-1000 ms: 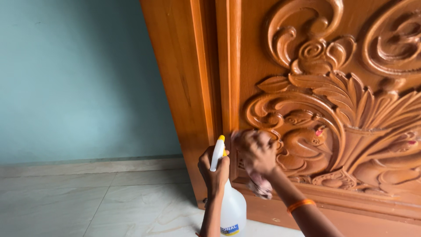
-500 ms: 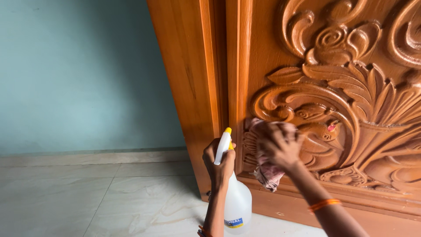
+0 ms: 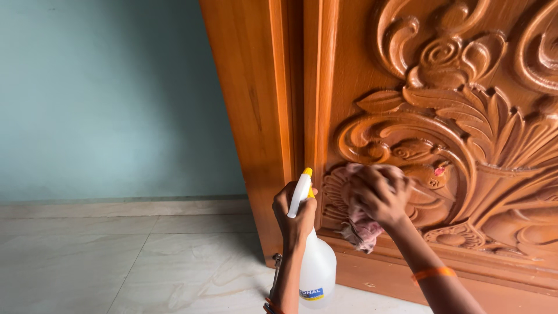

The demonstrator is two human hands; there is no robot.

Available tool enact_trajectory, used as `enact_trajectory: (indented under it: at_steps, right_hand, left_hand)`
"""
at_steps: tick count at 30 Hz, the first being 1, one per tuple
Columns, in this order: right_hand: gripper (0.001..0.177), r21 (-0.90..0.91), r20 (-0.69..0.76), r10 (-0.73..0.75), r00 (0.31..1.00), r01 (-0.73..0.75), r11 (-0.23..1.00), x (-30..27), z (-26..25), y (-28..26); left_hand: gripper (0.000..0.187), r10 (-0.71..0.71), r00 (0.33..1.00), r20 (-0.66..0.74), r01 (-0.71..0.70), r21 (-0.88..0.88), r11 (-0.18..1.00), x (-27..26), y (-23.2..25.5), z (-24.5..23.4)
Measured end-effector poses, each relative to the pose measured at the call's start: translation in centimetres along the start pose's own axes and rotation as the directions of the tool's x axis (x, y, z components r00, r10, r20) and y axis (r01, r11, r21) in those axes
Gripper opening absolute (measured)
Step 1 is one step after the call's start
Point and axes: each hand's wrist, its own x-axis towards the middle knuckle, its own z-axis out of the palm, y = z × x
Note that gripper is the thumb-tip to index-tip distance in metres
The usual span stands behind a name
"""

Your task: The person cleans a carved wooden door by holding a spray bottle in one hand and wiping the intricate patterns with a cloth in the other hand.

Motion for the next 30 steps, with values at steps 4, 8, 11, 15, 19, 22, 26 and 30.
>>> enact_trajectory:
  at_steps: [4,8,11,15,19,22,26,30]
  right_hand:
    - [0.035,-0.051,0.008,0.102,0.995,-0.101,0.994,-7.4,1.3,-0.9]
    - [0.042,0.037,0.240,-0.120,0.963,0.115,0.993,-13.3,2.3,-4.2]
    - [0.043,0.108,0.336,-0.203,0.920,0.176,0.978,-12.8,3.3,-4.1]
    - [0.053,0.159,0.253,-0.119,0.960,0.081,0.984,-6.9,4.1,-3.2]
    - [0.043,-0.066,0.097,0.034,0.995,-0.028,0.997,-1.1,5.4,-3.9]
    - [0.043,0.027,0.090,-0.039,0.995,0.037,0.999,-1.9,6.2,-5.1]
    - [0.045,0.137,0.367,-0.200,0.908,0.160,0.978,-9.2,4.8,-7.3]
    - [0.053,0.207,0.515,-0.239,0.823,0.151,0.967,-11.3,4.6,-7.4]
  left_hand:
    - [0.025,0.010,1.000,0.001,-0.010,0.010,1.000,-0.6,0.2,-0.4]
    - [0.025,0.016,1.000,0.027,-0.016,-0.003,1.000,-0.9,-0.1,-0.6]
    - [0.023,0.032,0.999,-0.010,-0.031,0.053,0.998,-1.0,-0.3,-0.8]
    - [0.024,0.053,0.999,0.005,-0.053,0.014,0.999,-1.0,-0.7,-0.7]
    - [0.023,0.013,1.000,0.001,-0.013,0.047,0.999,-0.9,-0.7,-0.5]
    - [0.023,0.019,1.000,-0.001,-0.018,0.034,0.999,-0.9,-0.7,0.0]
    - [0.024,0.079,0.997,-0.009,-0.079,-0.003,0.997,-0.9,-0.7,-0.1]
    - [0.022,0.053,0.999,-0.013,-0.052,0.038,0.998,-1.2,-0.2,-0.3]
